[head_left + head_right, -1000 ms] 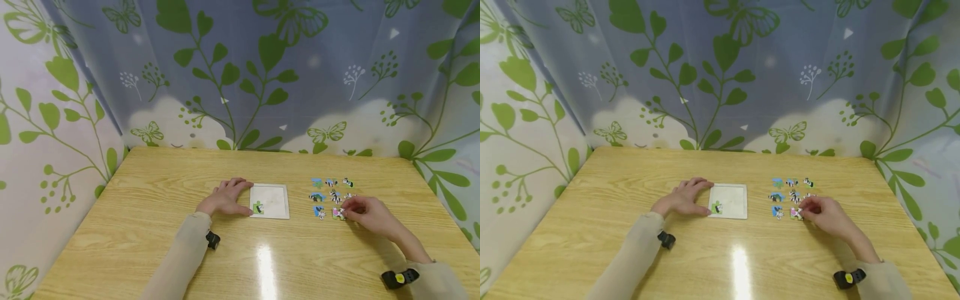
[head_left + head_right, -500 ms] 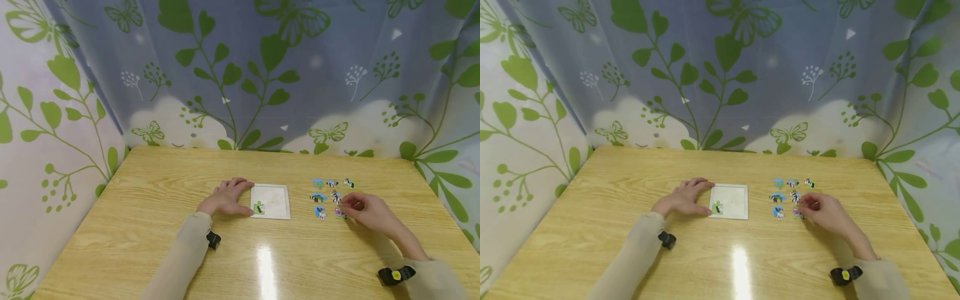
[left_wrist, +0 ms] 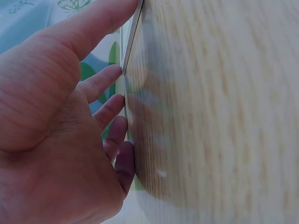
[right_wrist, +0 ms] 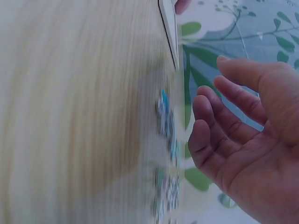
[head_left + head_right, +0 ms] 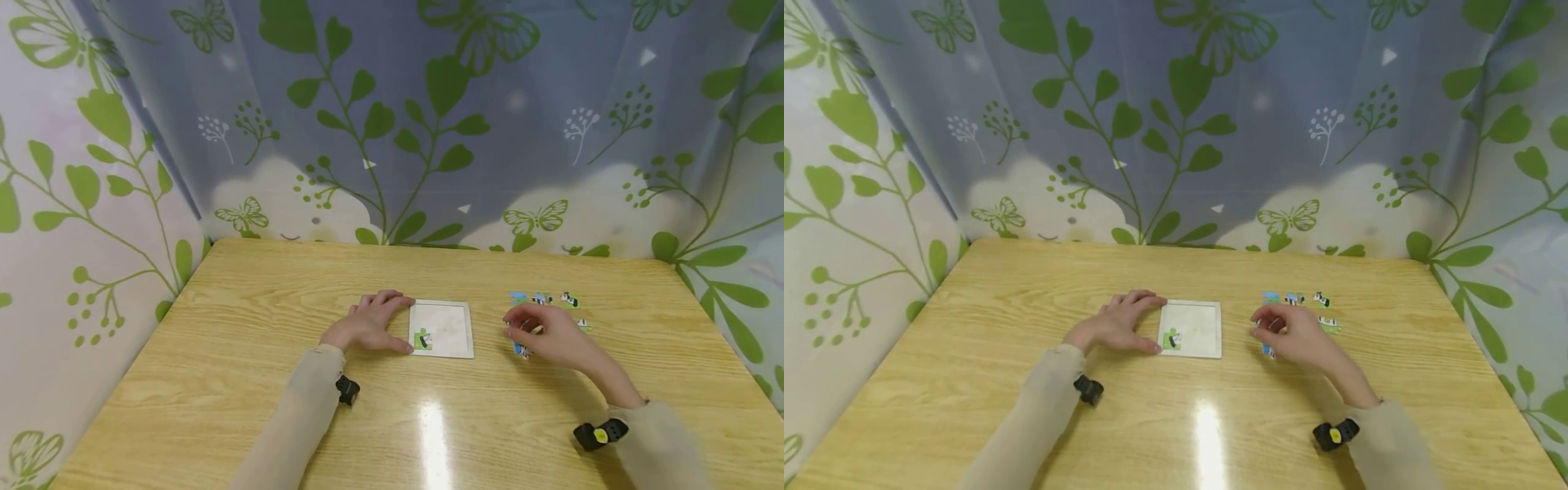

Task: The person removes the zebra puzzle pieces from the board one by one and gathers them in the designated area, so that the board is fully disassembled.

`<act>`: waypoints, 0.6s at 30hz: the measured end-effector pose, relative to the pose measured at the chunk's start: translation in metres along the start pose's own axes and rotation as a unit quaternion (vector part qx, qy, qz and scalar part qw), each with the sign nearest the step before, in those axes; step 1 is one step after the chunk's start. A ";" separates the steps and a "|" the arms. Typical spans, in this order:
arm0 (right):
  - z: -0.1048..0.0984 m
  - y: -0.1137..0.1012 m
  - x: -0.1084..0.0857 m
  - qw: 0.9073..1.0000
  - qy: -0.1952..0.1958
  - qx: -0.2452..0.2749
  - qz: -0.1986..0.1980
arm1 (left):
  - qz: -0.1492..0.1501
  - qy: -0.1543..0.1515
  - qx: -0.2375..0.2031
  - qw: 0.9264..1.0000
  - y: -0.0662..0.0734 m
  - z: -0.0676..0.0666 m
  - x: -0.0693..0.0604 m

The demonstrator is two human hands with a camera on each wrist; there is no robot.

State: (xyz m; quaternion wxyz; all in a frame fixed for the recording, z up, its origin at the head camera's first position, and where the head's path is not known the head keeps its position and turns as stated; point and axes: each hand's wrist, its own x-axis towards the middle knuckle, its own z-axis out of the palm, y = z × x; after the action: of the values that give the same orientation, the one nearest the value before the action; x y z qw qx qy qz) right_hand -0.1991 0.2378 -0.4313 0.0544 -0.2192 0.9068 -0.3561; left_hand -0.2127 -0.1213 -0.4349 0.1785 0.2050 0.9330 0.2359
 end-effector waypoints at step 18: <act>0.043 -0.034 0.045 0.997 -0.059 0.040 -0.035 | -0.004 0.002 0.001 1.000 -0.001 0.000 0.001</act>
State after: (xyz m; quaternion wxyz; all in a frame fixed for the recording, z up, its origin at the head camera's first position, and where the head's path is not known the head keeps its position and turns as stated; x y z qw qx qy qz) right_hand -0.2159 0.1693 -0.4376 0.1044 -0.2693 0.8787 -0.3801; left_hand -0.2141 -0.1215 -0.4356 0.1775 0.2010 0.9343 0.2349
